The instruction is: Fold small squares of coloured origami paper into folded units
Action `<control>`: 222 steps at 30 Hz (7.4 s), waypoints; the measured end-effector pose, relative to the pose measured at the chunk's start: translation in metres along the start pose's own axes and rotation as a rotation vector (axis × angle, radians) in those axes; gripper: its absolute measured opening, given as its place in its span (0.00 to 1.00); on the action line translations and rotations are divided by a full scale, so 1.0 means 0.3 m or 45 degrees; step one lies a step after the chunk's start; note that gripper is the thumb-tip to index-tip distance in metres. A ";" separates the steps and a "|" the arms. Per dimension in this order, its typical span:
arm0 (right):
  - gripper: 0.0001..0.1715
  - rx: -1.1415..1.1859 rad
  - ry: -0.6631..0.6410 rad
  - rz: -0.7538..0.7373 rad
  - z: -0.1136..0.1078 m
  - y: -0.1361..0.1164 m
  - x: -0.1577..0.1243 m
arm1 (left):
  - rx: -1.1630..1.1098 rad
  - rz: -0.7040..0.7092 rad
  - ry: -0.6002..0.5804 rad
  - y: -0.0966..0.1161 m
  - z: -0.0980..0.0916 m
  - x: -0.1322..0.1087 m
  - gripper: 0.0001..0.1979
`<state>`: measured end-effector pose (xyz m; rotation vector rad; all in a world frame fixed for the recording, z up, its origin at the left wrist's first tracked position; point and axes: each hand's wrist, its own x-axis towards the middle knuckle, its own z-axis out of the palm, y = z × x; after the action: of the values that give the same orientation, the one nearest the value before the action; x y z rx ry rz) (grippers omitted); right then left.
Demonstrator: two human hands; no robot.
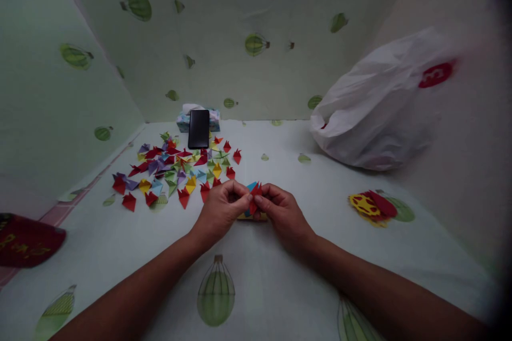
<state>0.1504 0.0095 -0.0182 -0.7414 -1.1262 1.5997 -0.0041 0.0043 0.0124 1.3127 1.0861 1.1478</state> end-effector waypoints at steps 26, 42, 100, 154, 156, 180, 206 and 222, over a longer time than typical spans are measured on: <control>0.11 -0.018 -0.003 0.018 -0.009 -0.004 0.004 | 0.118 -0.197 -0.112 0.006 -0.005 0.004 0.09; 0.18 -0.023 0.115 -0.004 -0.016 -0.017 0.021 | 0.229 -0.236 -0.159 0.009 -0.008 0.006 0.06; 0.09 -0.001 -0.047 0.142 -0.004 0.012 -0.003 | -0.271 -0.269 0.141 -0.036 0.034 -0.007 0.13; 0.12 0.016 0.091 0.056 -0.006 0.011 0.002 | 0.148 -0.200 -0.184 -0.018 -0.015 0.012 0.11; 0.12 0.026 0.088 0.096 -0.009 0.004 0.005 | 0.291 -0.161 -0.176 -0.013 -0.021 0.015 0.10; 0.15 -0.253 0.039 0.026 -0.009 -0.017 0.001 | -0.062 -0.167 -0.007 -0.015 -0.001 0.007 0.09; 0.12 -0.222 0.106 -0.083 -0.005 -0.002 0.004 | -0.097 -0.058 0.153 -0.018 0.022 -0.004 0.10; 0.12 -0.257 0.105 -0.083 -0.015 0.001 0.005 | 0.059 -0.054 0.073 -0.025 0.007 0.003 0.07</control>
<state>0.1538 0.0123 -0.0202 -0.8852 -1.2509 1.4023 -0.0018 0.0052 0.0049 1.2934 1.1837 1.1409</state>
